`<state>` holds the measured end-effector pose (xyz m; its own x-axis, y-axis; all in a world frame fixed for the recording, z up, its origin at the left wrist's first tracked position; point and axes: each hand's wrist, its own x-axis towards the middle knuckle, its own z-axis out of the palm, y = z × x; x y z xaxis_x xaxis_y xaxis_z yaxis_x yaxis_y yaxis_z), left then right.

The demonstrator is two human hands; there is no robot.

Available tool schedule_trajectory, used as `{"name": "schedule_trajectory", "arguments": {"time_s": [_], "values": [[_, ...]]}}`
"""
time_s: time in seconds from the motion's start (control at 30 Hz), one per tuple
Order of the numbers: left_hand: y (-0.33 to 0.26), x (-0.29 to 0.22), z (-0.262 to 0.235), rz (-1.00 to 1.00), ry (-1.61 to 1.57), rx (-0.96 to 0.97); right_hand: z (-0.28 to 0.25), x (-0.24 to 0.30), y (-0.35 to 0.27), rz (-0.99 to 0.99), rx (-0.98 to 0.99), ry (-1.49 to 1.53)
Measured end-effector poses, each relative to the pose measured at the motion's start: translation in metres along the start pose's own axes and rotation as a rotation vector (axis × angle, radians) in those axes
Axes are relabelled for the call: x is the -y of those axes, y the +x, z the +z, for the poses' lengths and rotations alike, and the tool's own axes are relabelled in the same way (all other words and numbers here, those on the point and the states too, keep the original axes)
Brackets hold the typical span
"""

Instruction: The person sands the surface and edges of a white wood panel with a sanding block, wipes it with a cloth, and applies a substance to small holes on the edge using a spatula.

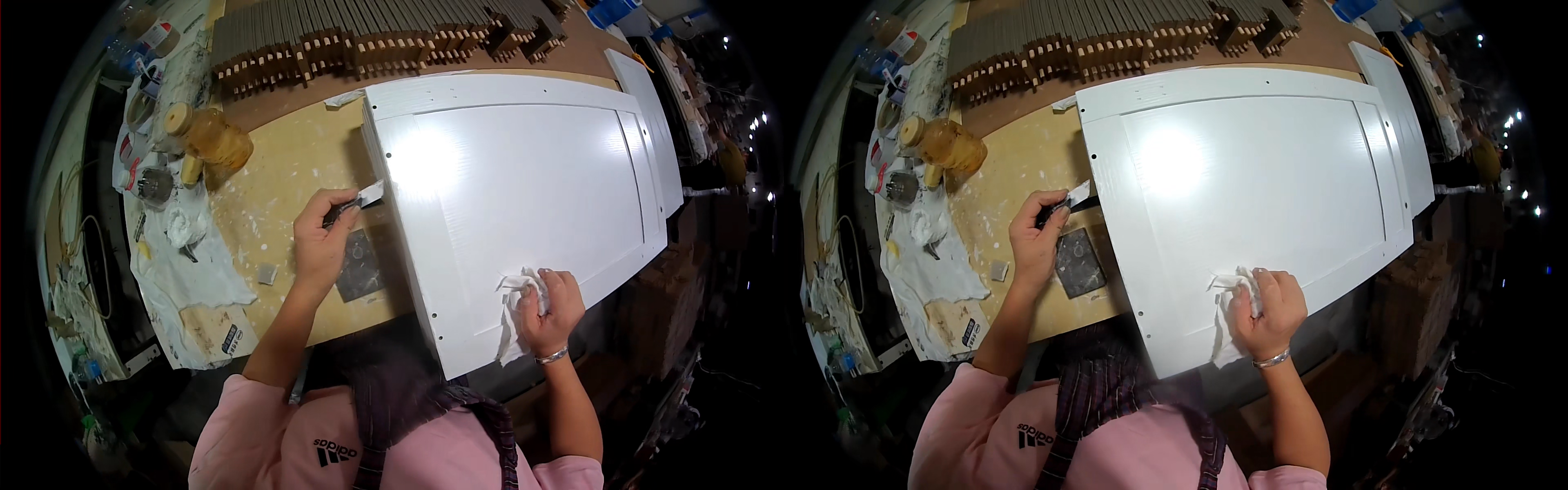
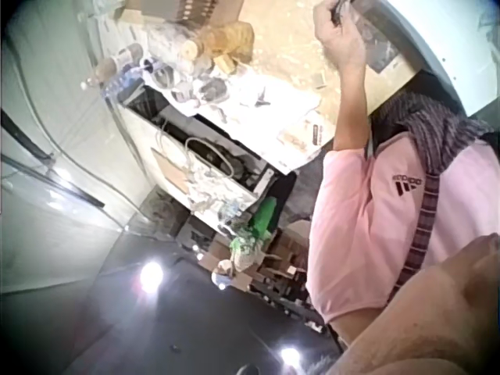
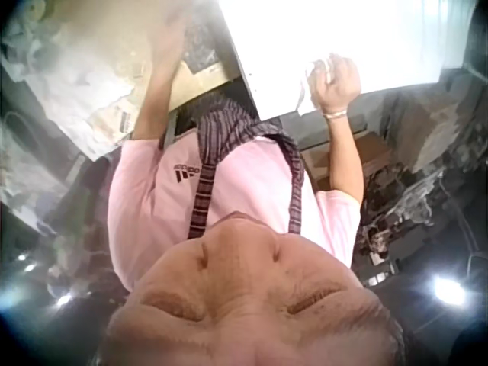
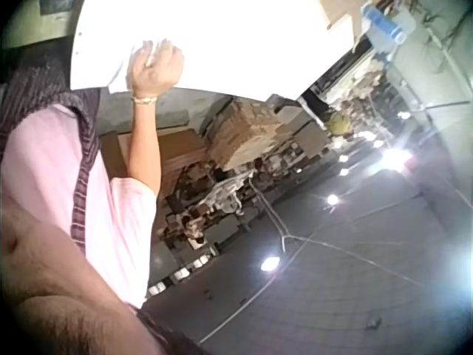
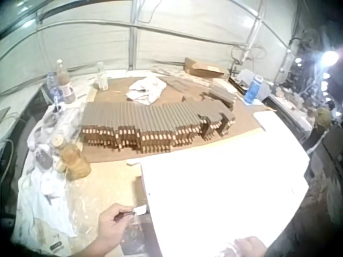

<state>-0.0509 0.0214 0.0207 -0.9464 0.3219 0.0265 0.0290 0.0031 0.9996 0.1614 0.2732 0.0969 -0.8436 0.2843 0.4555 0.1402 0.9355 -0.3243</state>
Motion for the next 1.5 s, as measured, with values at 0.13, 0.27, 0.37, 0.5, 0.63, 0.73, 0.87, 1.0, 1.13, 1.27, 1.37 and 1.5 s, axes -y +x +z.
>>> {"name": "schedule_trajectory", "arguments": {"time_s": [0.13,0.27,0.37,0.5,0.63,0.73,0.87,1.0,1.13,1.27,1.37,1.5], "values": [[0.009,-0.02,0.018,0.138,0.089,0.064,-0.003,0.0,0.001,-0.01,-0.008,0.015],[0.01,-0.003,0.0,0.015,0.05,-0.04,-0.002,0.0,0.001,-0.011,0.004,0.008],[0.01,-0.014,0.01,0.045,-0.036,-0.018,-0.002,0.0,0.002,-0.02,-0.01,-0.004],[0.019,-0.01,0.013,0.061,0.0,-0.005,-0.002,0.0,0.001,-0.01,-0.017,0.008],[0.021,-0.015,0.011,0.044,-0.015,-0.038,-0.002,0.0,0.001,-0.003,-0.02,-0.004],[0.021,-0.016,0.016,0.031,-0.013,0.014,-0.002,0.001,0.002,-0.009,-0.023,-0.004],[0.036,-0.002,0.008,0.041,-0.057,-0.056,-0.003,0.0,0.0,0.005,-0.01,-0.016],[0.044,-0.008,0.012,0.041,-0.05,-0.005,-0.002,0.0,0.0,-0.003,-0.006,-0.008],[0.058,-0.002,0.007,0.057,-0.075,-0.058,-0.002,0.0,0.0,-0.006,-0.006,0.0],[0.058,-0.001,0.005,0.054,-0.061,-0.047,-0.001,0.001,0.001,-0.002,-0.005,0.002],[0.06,0.003,0.0,0.025,-0.076,-0.063,-0.001,-0.001,0.001,-0.012,-0.002,0.0],[0.057,-0.008,0.01,0.065,-0.115,0.023,-0.001,0.001,0.002,-0.013,-0.006,0.006]]}}
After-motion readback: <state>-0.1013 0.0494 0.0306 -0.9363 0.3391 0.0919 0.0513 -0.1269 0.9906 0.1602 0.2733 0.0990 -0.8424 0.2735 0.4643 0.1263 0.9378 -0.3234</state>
